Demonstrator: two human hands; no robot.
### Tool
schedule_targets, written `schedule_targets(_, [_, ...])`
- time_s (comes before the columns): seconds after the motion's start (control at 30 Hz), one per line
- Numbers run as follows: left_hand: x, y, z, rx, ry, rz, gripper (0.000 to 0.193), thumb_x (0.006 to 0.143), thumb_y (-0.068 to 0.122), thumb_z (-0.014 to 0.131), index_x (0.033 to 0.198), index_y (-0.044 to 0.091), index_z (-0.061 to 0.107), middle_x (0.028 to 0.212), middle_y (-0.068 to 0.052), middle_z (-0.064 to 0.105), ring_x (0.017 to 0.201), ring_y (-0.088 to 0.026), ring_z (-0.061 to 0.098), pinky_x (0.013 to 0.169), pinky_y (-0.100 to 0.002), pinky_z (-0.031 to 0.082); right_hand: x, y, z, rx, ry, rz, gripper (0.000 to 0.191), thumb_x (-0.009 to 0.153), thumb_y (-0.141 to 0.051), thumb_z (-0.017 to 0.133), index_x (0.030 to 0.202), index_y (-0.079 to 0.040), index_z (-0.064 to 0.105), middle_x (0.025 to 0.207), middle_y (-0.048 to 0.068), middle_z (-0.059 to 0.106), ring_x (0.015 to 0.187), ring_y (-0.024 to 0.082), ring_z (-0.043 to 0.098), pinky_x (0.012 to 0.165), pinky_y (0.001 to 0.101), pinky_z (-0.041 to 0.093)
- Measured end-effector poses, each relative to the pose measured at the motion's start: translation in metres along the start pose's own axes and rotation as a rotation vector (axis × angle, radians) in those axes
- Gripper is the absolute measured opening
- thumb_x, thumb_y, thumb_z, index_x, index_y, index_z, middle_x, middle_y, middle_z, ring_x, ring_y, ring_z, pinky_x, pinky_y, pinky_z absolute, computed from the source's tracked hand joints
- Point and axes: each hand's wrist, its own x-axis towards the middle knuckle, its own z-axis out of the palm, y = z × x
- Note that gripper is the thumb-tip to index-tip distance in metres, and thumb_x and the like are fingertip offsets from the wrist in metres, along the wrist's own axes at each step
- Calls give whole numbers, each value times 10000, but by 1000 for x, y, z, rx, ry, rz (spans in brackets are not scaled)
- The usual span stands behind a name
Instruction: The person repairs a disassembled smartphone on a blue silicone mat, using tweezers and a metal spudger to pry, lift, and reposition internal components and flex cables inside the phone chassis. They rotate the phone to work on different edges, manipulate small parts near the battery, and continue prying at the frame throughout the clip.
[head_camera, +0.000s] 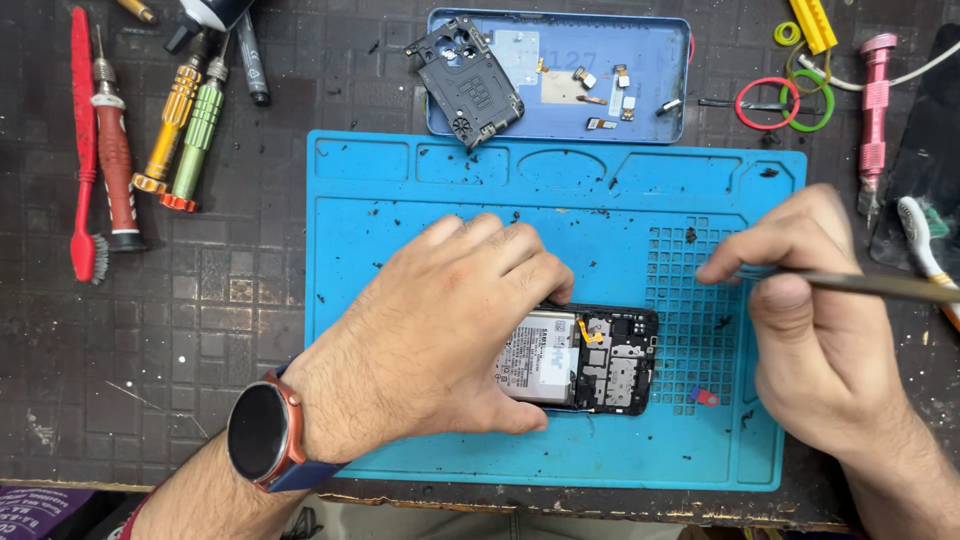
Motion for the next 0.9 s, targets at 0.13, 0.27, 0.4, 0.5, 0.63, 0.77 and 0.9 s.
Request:
schedule_targets(0.13, [-1, -1, 2, -18, 42, 11, 748, 484, 453, 941, 1079, 113, 644, 1007, -46, 594, 979, -271, 574, 846, -412, 435, 2, -2, 3, -25, -72, 55, 171, 1019, -188, 587, 1029, -29, 649, 1002, 63, 630, 879, 146, 605, 777, 276, 493])
schedule_targets(0.27, [0, 1, 1, -11, 34, -13, 735, 456, 430, 956, 1043, 111, 649, 980, -56, 589, 958, -279, 575, 834, -415, 441, 2, -3, 5, 2, -91, 87, 184, 881, -92, 758, 1009, -21, 645, 994, 84, 710, 903, 160, 680, 773, 282, 547])
schedule_targets(0.4, [0, 1, -1, -31, 15, -20, 717, 465, 423, 962, 1031, 114, 647, 978, -59, 582, 955, -280, 573, 839, -417, 443, -1, 2, 8, 128, -97, 118, 151, 893, -26, 746, 1010, -9, 652, 1033, 114, 735, 988, 177, 733, 864, 298, 610])
schedule_targets(0.5, [0, 1, 0, -43, 16, -29, 711, 459, 426, 965, 1013, 113, 647, 970, -64, 578, 948, -285, 570, 835, -422, 443, -4, 6, 13, 361, -55, 268, 193, 900, -9, 727, 1050, 17, 608, 1034, 136, 722, 1028, 195, 760, 884, 324, 653])
schedule_targets(0.63, [-1, -1, 3, -48, 15, -37, 712, 486, 466, 959, 1019, 121, 638, 985, -56, 565, 973, -279, 565, 856, -426, 444, -7, 10, 13, 295, -87, 267, 224, 862, 8, 749, 1030, 32, 603, 995, 158, 750, 983, 196, 763, 854, 325, 651])
schedule_targets(0.77, [-2, -2, 4, -45, 12, -48, 703, 483, 478, 961, 999, 125, 640, 969, -61, 555, 963, -283, 561, 847, -430, 442, -7, 15, 13, 331, -102, 281, 213, 859, 18, 750, 1008, 27, 598, 984, 165, 755, 970, 192, 755, 848, 323, 646])
schedule_targets(0.9, [-1, -1, 3, -43, -1, -54, 697, 461, 464, 968, 971, 116, 645, 942, -67, 558, 945, -287, 563, 832, -432, 444, -8, 16, 14, 377, -101, 278, 210, 869, 12, 752, 997, 17, 586, 986, 161, 752, 991, 196, 758, 857, 332, 650])
